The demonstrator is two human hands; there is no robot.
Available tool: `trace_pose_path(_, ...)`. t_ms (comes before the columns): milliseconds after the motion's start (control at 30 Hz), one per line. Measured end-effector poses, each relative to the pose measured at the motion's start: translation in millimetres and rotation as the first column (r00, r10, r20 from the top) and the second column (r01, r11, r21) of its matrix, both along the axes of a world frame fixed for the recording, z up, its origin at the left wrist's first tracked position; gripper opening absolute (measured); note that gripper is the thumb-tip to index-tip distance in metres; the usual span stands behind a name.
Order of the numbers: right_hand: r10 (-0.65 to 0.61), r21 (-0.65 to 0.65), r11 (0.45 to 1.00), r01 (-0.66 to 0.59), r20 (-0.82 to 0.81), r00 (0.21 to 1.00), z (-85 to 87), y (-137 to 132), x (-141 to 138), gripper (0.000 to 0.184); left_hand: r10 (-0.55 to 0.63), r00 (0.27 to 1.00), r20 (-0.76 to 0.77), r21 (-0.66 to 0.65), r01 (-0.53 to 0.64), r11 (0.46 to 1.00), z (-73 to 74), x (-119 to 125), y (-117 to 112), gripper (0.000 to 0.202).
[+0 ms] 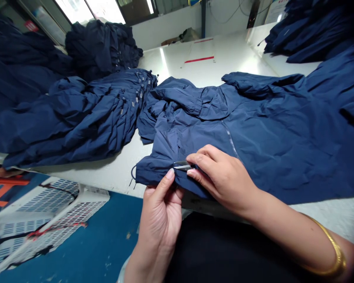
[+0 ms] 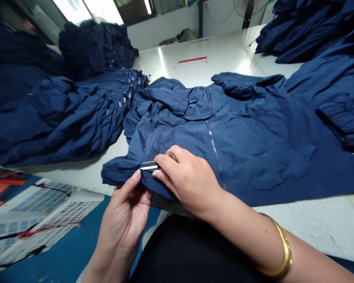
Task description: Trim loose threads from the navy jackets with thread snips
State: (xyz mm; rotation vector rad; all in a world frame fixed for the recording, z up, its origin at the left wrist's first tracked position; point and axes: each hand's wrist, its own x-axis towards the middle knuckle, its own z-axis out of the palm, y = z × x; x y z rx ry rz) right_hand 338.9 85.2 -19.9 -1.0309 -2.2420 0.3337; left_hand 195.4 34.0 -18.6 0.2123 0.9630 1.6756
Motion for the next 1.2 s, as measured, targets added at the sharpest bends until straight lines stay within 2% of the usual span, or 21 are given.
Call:
trace_pose_path(267, 0.028, -0.032, 0.999, -0.028, -0.011, 1.000, 4.0, 1.8, 2.9, 0.027, -0.005, 1.000, -0.013, -0.019, 0.005, 1.000, 0.7, 0.2, 0.2, 0.021)
trace_pose_path(367, 0.030, -0.014, 0.999, -0.030, -0.017, 0.999, 5.2, 2.8, 3.8, 0.026, -0.004, 1.000, -0.013, -0.015, 0.004, 1.000, 1.8, 0.5, 1.0, 0.029)
trace_pose_path(500, 0.034, 0.004, 0.999, -0.034, -0.016, 0.999, 4.7, 3.8, 4.5, 0.025, 0.002, 1.000, -0.006, -0.027, -0.002, 1.000, 2.4, 1.2, 1.3, 0.029)
trace_pose_path(900, 0.059, 0.154, 0.987, -0.052, -0.040, 0.997, 0.3, 7.6, 4.3, 0.022, -0.013, 1.000, 0.012, -0.043, 0.013, 0.999, 3.5, 0.9, 0.8, 0.030)
trace_pose_path(1200, 0.074, 0.101, 0.992, -0.070, -0.036, 0.997, 2.3, 8.0, 4.9, 0.021, -0.006, 1.000, 0.013, -0.044, 0.007, 0.999, 0.9, 0.2, 0.4, 0.030)
